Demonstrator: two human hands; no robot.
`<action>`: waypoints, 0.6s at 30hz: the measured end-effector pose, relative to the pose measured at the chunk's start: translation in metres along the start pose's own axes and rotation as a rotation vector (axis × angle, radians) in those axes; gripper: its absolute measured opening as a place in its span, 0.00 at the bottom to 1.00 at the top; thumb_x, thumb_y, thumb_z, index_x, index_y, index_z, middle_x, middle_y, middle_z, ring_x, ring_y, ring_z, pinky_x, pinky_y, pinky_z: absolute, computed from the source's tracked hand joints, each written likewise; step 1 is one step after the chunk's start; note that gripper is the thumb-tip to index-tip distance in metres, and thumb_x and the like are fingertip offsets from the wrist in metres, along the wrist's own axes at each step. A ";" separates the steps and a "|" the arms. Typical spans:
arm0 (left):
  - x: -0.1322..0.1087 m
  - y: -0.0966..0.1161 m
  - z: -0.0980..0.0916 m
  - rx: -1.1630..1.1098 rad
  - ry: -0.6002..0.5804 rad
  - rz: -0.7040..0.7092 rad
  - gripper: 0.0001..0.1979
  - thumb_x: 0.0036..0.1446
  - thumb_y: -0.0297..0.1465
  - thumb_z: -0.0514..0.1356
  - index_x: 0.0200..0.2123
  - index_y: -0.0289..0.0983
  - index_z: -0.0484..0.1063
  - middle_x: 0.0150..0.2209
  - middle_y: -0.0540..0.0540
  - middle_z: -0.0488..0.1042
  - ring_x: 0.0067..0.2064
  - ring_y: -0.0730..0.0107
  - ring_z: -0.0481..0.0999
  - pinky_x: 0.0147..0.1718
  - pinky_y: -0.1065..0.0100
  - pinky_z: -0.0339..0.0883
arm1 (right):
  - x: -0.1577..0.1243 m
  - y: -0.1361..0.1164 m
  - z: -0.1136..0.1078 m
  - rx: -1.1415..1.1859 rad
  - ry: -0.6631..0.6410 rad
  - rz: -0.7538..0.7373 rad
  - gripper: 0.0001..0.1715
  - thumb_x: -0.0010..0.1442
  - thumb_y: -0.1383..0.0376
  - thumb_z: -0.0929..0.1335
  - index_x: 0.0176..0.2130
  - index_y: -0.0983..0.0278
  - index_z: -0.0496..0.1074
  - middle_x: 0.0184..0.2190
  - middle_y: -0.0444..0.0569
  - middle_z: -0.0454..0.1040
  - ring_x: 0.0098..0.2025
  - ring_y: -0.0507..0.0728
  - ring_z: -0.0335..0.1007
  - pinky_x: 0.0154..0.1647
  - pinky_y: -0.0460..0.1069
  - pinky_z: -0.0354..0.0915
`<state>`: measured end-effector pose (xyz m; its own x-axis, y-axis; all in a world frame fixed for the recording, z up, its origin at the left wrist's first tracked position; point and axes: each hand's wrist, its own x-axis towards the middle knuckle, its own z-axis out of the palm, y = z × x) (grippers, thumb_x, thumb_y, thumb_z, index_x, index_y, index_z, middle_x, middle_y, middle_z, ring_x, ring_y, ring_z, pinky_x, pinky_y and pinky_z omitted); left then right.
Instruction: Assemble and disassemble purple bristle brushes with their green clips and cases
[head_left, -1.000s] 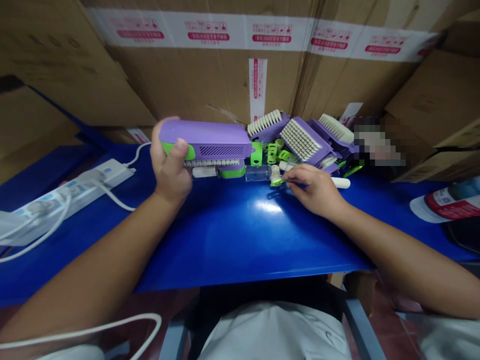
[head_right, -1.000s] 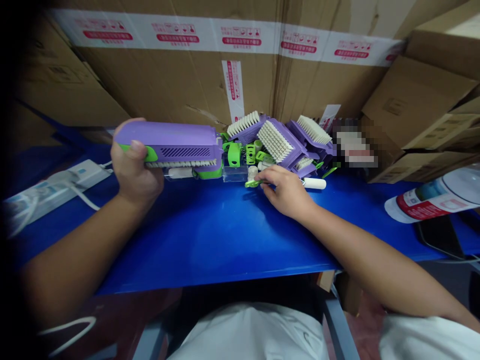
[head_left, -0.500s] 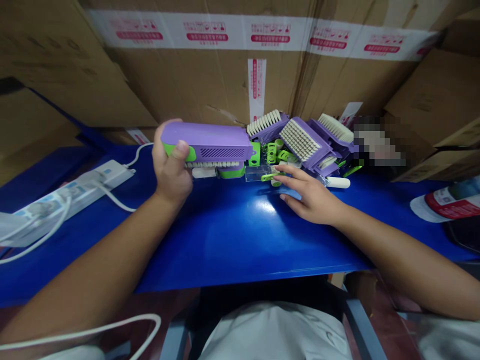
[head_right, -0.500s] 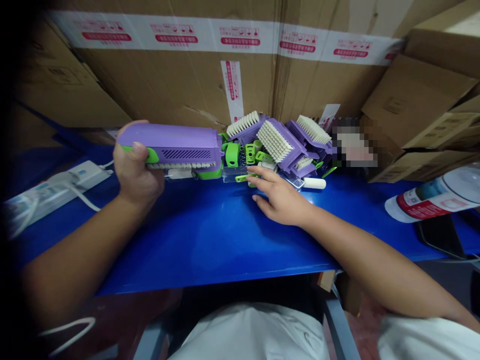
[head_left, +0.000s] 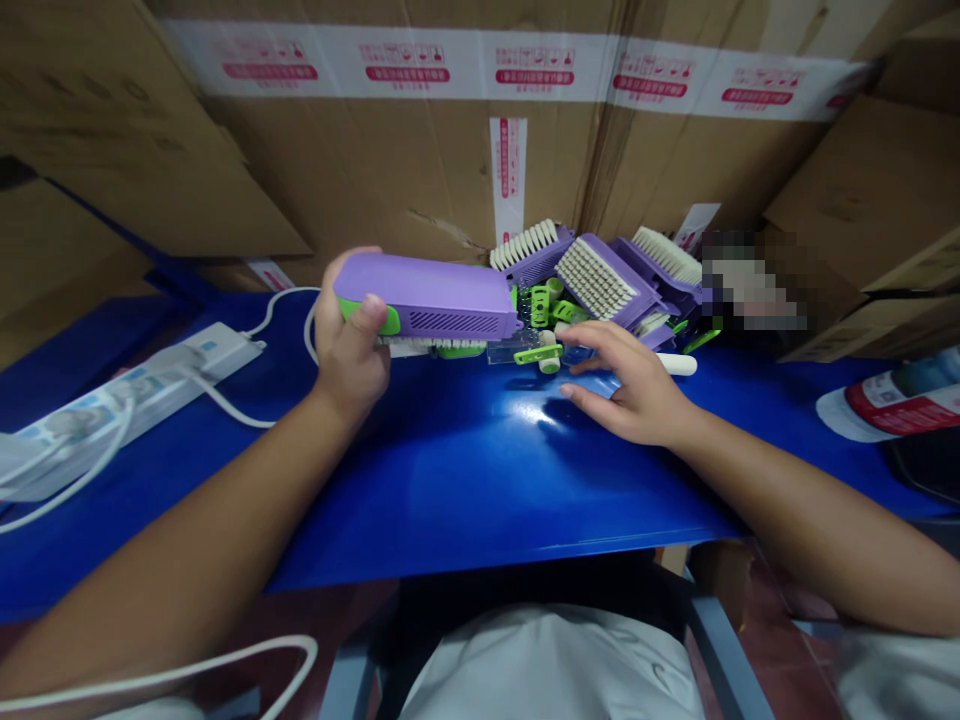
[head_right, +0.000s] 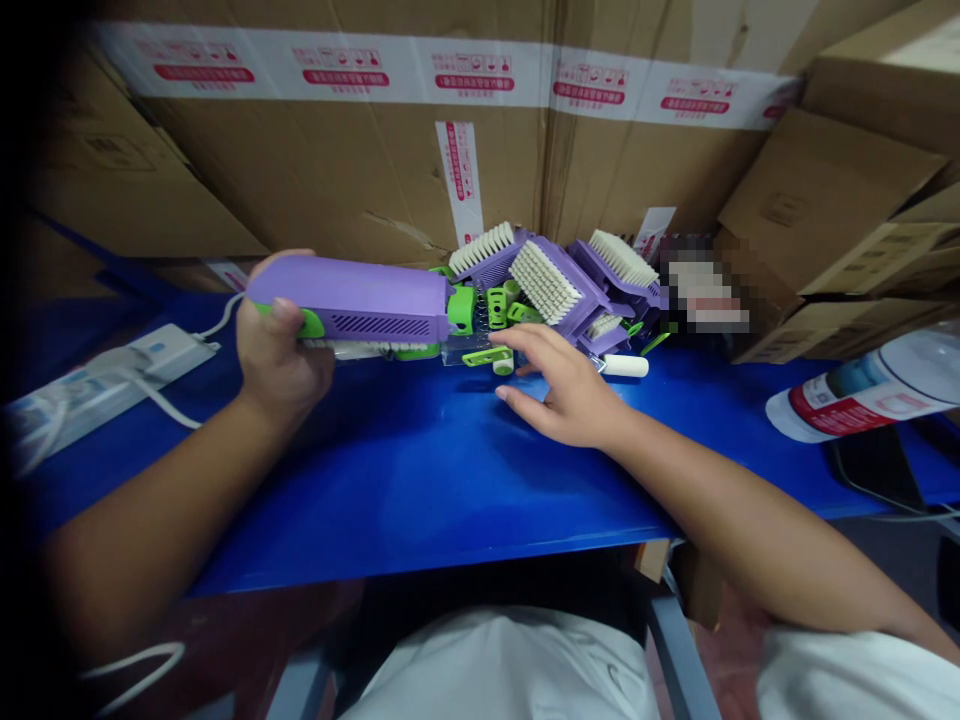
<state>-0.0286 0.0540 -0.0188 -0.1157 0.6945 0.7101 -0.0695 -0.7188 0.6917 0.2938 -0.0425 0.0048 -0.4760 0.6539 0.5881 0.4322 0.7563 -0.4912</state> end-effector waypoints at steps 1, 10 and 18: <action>-0.001 0.003 0.002 0.004 -0.012 -0.007 0.34 0.52 0.57 0.67 0.54 0.42 0.74 0.43 0.49 0.75 0.44 0.62 0.72 0.46 0.60 0.65 | 0.000 0.000 0.000 0.002 0.005 -0.002 0.30 0.66 0.63 0.71 0.65 0.56 0.66 0.57 0.56 0.71 0.58 0.64 0.73 0.46 0.58 0.83; -0.013 0.013 0.012 -0.113 -0.129 0.008 0.34 0.56 0.54 0.66 0.58 0.39 0.73 0.48 0.44 0.76 0.48 0.57 0.75 0.49 0.59 0.68 | -0.003 0.001 0.003 0.102 0.028 0.025 0.46 0.63 0.58 0.75 0.72 0.52 0.55 0.60 0.56 0.70 0.62 0.66 0.71 0.55 0.62 0.79; -0.024 0.015 0.019 -0.084 -0.267 -0.018 0.43 0.52 0.57 0.67 0.64 0.39 0.67 0.54 0.42 0.73 0.52 0.54 0.74 0.52 0.59 0.70 | -0.004 0.001 0.004 0.166 -0.033 0.072 0.57 0.56 0.49 0.78 0.74 0.51 0.51 0.67 0.57 0.63 0.66 0.70 0.65 0.59 0.66 0.75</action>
<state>-0.0078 0.0276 -0.0231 0.1505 0.6825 0.7152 -0.1521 -0.6988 0.6989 0.2933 -0.0446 -0.0004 -0.4744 0.7045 0.5279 0.3347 0.6990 -0.6320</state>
